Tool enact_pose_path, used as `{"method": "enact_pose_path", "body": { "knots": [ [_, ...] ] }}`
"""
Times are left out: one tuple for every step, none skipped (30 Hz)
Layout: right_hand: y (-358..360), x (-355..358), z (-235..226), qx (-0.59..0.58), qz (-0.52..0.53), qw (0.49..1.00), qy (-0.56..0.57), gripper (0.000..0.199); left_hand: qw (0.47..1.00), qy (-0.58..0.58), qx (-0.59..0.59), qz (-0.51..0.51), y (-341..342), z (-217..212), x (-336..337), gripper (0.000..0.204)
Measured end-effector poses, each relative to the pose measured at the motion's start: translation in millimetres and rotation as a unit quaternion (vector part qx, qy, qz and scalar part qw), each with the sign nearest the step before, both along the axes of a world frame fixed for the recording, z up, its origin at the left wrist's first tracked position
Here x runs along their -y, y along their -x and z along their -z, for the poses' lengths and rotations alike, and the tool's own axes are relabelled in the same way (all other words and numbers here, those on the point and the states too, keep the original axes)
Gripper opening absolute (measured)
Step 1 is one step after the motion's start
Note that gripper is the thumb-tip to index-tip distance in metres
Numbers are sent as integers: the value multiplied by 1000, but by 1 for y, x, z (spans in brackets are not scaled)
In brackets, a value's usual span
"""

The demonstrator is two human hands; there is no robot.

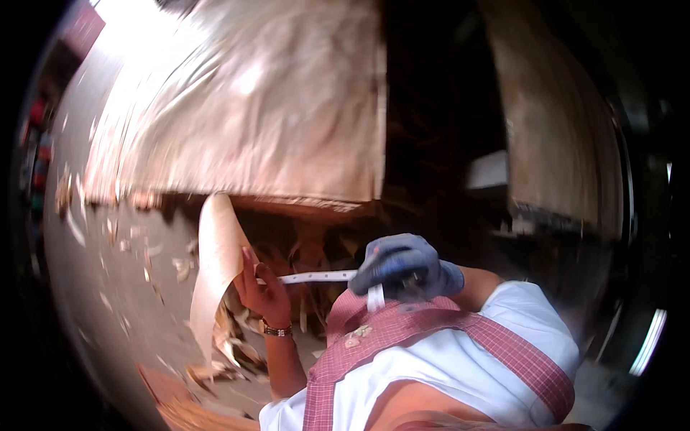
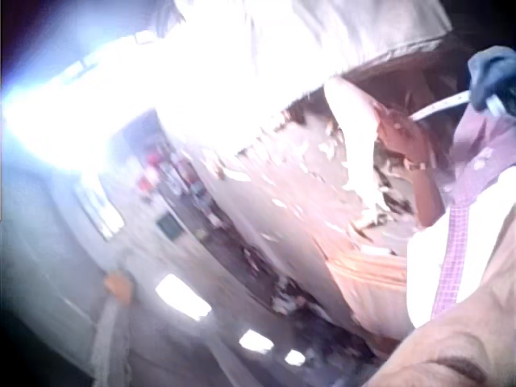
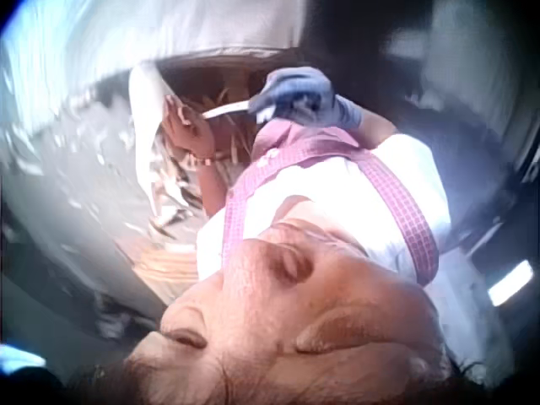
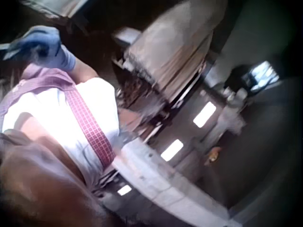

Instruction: The person, wearing gloves, peels thin sheets of wood veneer from a stack, places them on a metal surface, and uses a blade to trim the edges and cut them to size.

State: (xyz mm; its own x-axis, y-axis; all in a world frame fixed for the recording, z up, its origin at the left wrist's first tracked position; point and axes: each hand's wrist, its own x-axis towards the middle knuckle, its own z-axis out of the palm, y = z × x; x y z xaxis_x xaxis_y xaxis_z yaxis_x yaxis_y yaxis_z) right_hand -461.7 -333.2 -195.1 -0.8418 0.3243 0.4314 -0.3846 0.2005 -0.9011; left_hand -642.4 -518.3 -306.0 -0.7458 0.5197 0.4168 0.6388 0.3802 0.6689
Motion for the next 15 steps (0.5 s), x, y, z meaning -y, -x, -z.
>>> {"method": "enact_pose_path", "body": {
  "knots": [
    [-18, -17, -26, -37, -10, 998, -58, 33, 998, -8, -51, 33, -10, -17, -26, 40],
    [-41, -28, -45, -76, 9, 994, -74, 36, 998, 33, -16, 48, -26, -35, -48, 37],
    [-57, -37, -57, -140, 75, 982, -98, 32, 996, 15, -53, 77, -36, -53, -75, 37],
    [-76, -52, -69, -158, 92, 975, -129, 31, 992, 0, -91, 93, -45, -70, -101, 36],
    [-102, -72, -78, -173, 105, 969, -143, 31, 985, -21, -125, 121, -60, -90, -137, 35],
    [-127, -89, -85, -182, 116, 965, -148, 32, 984, -24, -123, 128, -76, -110, -170, 29],
    [-150, -108, -87, -187, 134, 961, -154, 32, 976, -64, -132, 163, -84, -115, -208, 24],
    [-175, -124, -94, -202, 139, 956, -160, 33, 974, -74, -129, 169, -101, -133, -238, 20],
    [-191, -143, -104, -217, 143, 951, -168, 33, 974, -84, -125, 172, -116, -155, -267, 16],
    [-213, -160, -113, -221, 162, 944, -184, 33, 957, -100, -171, 214, -126, -167, -302, 10],
    [-237, -180, -119, -225, 180, 937, -197, 34, 968, -113, -94, 201, -142, -170, -336, 12],
    [-251, -204, -111, -249, 190, 930, -191, 33, 958, -108, -141, 223, -144, -172, -364, 23],
    [-265, -228, -111, -253, 182, 931, -189, 35, 945, -104, -188, 245, -146, -176, -392, 38],
    [-281, -250, -115, -242, 186, 933, -192, 38, 944, -128, -153, 262, -160, -183, -420, 40],
    [-297, -269, -121, -232, 193, 933, -195, 41, 941, -151, -118, 279, -176, -193, -452, 41]
  ]
}}
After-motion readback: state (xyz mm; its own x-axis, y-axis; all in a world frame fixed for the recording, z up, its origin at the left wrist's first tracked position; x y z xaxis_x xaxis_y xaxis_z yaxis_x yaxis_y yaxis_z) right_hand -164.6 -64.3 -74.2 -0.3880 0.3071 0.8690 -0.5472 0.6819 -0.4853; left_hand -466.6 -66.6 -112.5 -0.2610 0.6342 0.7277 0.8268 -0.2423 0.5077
